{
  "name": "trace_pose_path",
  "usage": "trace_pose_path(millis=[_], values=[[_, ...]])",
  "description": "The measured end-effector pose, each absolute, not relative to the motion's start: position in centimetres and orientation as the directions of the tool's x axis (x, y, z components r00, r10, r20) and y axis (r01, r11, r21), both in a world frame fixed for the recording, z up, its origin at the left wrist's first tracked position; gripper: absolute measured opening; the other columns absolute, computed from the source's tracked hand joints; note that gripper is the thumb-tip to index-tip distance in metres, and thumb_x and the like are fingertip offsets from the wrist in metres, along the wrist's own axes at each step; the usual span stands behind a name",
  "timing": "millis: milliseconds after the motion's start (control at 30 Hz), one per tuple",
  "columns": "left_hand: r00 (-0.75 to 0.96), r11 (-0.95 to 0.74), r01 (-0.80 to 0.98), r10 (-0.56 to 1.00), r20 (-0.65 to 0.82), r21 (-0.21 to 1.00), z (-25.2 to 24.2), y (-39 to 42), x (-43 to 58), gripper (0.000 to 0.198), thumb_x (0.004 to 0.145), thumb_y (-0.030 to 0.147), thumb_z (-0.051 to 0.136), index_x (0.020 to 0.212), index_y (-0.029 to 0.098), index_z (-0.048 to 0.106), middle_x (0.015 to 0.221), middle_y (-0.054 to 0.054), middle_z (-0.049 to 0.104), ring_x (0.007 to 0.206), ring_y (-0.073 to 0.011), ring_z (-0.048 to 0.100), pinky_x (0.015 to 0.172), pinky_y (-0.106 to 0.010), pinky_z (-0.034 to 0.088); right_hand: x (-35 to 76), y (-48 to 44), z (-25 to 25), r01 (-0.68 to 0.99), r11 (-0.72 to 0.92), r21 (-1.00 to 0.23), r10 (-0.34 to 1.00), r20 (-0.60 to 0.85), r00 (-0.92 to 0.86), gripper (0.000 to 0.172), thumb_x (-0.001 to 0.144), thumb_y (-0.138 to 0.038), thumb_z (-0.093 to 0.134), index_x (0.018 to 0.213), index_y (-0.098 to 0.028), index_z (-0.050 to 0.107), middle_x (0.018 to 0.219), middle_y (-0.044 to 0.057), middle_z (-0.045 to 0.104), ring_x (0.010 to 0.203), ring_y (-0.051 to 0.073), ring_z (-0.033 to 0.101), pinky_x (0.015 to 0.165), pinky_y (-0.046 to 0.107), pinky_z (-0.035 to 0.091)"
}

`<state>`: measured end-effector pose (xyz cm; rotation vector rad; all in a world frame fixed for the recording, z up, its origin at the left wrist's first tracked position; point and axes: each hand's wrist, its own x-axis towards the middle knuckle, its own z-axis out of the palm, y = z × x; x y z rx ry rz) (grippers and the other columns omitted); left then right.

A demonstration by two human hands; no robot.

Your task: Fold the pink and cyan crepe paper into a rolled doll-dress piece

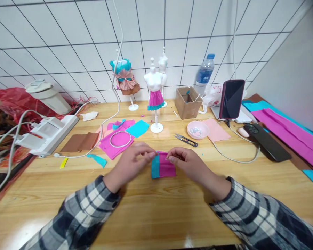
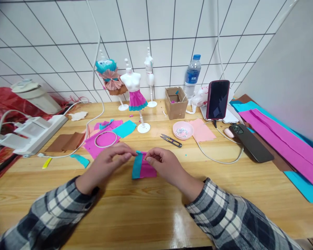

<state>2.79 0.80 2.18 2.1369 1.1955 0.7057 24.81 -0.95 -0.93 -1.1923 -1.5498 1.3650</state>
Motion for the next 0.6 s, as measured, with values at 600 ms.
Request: trace_pose_path(millis=[600], values=[[0.415, -0.458, 0.628, 0.881, 0.227, 0.629, 0.1, -1.0, 5.9, 0.018, 0.084, 0.024, 0.060, 0.068, 0.019, 0.065, 0.069, 0.000, 0.065, 0.070, -0.0155, 0.056, 0.071, -0.031, 0.036, 23.8, -1.5, -1.3, 0.237, 0.062, -0.970, 0.957, -0.010, -0.288, 0.010, 0.080, -0.026, 0.058, 0.075, -0.018, 0.061, 0.069, -0.002, 0.062, 0.060, 0.011, 0.052, 0.055, 0.023, 0.041]])
